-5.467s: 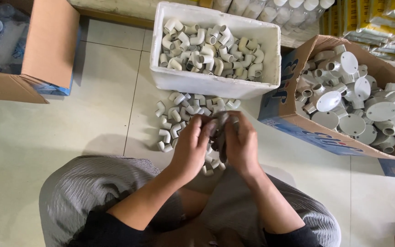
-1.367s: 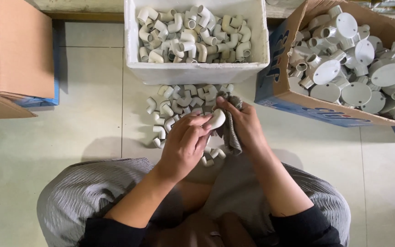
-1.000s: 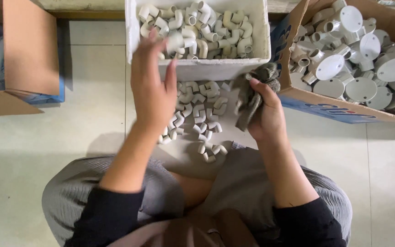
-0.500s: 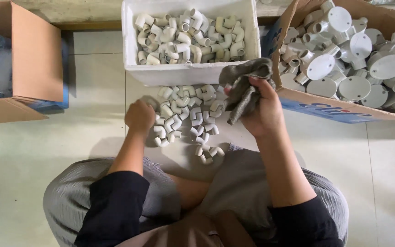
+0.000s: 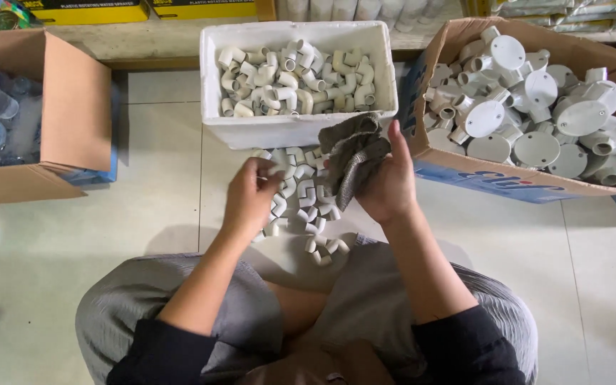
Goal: The person sits on the floor and wipes white plastic pipe fittings with a cloth. They pick up fittings from a pile on the floor, wipe them, and place them into a white styrofoam box. The person handles the fittings one at a time throughout the clip.
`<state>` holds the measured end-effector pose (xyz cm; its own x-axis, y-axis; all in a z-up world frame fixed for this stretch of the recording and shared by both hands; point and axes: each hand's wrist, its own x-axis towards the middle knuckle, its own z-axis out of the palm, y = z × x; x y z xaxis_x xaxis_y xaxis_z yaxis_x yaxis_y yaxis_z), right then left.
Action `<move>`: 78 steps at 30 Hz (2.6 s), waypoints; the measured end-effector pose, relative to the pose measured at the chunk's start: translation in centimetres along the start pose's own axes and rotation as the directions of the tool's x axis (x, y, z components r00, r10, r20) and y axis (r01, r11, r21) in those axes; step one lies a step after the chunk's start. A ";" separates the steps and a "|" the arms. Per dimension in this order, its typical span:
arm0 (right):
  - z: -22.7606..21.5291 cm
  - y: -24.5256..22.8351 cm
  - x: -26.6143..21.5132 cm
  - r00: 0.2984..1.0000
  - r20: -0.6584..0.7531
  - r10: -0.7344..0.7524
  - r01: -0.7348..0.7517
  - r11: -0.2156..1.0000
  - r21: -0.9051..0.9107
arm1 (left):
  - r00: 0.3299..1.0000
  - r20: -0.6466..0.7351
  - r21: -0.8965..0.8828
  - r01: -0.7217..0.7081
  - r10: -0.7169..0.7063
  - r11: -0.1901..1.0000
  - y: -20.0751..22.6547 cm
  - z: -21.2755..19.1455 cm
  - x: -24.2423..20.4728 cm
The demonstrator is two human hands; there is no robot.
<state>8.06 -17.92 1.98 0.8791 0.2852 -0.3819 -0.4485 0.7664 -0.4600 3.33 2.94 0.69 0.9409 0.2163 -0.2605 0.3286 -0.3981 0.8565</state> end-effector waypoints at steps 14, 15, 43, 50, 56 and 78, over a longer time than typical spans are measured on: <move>1.2 5.3 -1.8 0.874 0.413 -0.257 0.473 0.245 -0.847 | 0.971 0.075 -0.420 -0.177 0.228 0.890 2.3 0.4 -3.7; 1.1 5.6 -1.6 0.963 0.094 -0.253 0.197 0.423 -0.884 | 0.965 0.103 -0.501 -0.160 0.242 0.851 3.7 -0.1 -4.1; 0.9 4.1 -2.8 0.830 0.497 -0.253 0.552 0.241 -0.799 | 0.964 0.036 -0.395 -0.227 0.262 0.890 -0.8 1.0 -1.5; 1.5 4.3 -3.1 0.726 0.614 -0.309 0.620 -0.091 -0.779 | 0.989 0.099 -0.669 -0.015 0.109 0.743 -0.8 1.7 -1.2; 1.9 3.3 -3.0 0.693 0.677 -0.249 0.671 -0.121 -0.731 | 0.947 -0.088 -0.536 -0.306 0.309 0.787 0.0 0.7 -1.7; 3.5 6.1 -2.7 0.979 -0.062 -0.195 0.166 0.934 -0.317 | 0.751 -0.268 -0.222 -0.657 0.603 0.720 0.9 1.4 -2.5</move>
<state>3.56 -12.01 3.02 0.9381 0.0941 -0.3335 -0.3237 0.5809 -0.7468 1.33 0.82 1.50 0.8833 0.1615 0.4402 -0.3998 -0.2309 0.8870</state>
